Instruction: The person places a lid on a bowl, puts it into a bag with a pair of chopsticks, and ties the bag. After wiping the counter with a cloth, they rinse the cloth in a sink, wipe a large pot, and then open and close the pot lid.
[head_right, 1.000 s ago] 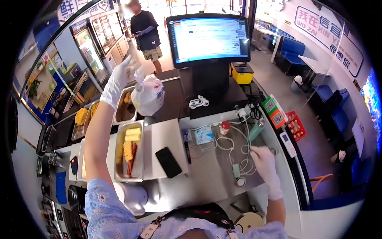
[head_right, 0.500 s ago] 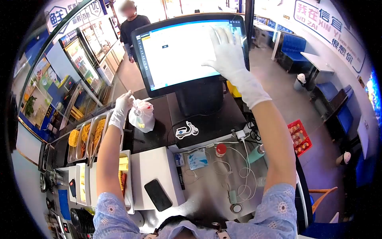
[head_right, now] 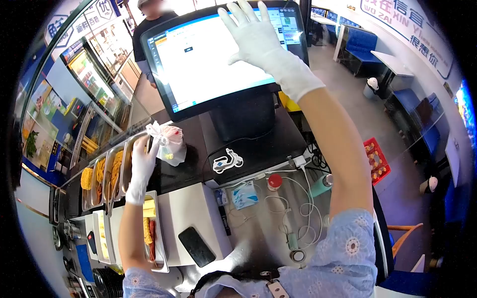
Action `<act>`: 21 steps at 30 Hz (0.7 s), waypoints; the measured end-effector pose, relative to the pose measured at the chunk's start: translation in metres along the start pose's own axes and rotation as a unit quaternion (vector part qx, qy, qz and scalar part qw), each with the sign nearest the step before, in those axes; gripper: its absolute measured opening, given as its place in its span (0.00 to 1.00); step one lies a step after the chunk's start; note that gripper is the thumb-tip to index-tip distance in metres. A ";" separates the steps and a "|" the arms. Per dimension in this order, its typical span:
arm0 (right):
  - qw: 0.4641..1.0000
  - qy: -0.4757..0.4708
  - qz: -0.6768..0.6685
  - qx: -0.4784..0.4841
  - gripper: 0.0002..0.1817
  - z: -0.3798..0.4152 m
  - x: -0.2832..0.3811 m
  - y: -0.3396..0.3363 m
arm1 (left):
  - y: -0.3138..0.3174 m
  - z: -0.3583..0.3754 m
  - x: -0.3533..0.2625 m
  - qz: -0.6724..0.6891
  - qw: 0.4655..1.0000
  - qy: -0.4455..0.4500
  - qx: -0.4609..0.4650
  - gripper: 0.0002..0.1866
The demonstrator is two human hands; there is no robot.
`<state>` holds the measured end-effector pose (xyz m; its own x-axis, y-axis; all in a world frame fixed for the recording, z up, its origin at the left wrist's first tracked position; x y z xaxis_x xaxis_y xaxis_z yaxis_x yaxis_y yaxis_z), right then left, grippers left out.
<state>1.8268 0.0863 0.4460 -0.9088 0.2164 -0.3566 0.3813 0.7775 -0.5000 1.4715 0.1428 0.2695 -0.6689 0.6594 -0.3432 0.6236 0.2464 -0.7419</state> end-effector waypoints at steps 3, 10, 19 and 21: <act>1.000 -0.003 0.004 -0.009 0.56 -0.021 -0.006 -0.009 | -0.037 0.042 -0.044 0.022 1.000 0.007 -0.012 0.22; 0.994 0.051 -0.015 0.091 0.40 -0.051 -0.015 -0.024 | -0.086 0.106 -0.057 0.088 0.992 -0.089 0.003 0.21; 0.939 0.132 -0.245 -0.202 0.25 0.018 -0.052 -0.012 | -0.086 0.147 -0.081 0.208 0.965 -0.160 0.010 0.18; 0.900 0.168 -0.334 -0.223 0.18 0.072 -0.053 -0.007 | -0.080 0.163 -0.090 0.256 0.948 -0.188 0.003 0.19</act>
<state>1.8841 0.0275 0.4114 -0.9385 -0.2795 0.2029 -0.3073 0.9439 -0.1211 1.4159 -0.0516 0.2661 -0.3765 0.3905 -0.8401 0.9041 -0.0426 -0.4251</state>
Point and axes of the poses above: each hand's wrist, its own z-axis away from the middle knuckle, its own y-axis out of the palm, x = y × z, the point moved 5 cm from there along -z, towards the middle knuckle, and after that the axes turned 6 degrees about y, right-handed, at the moved point
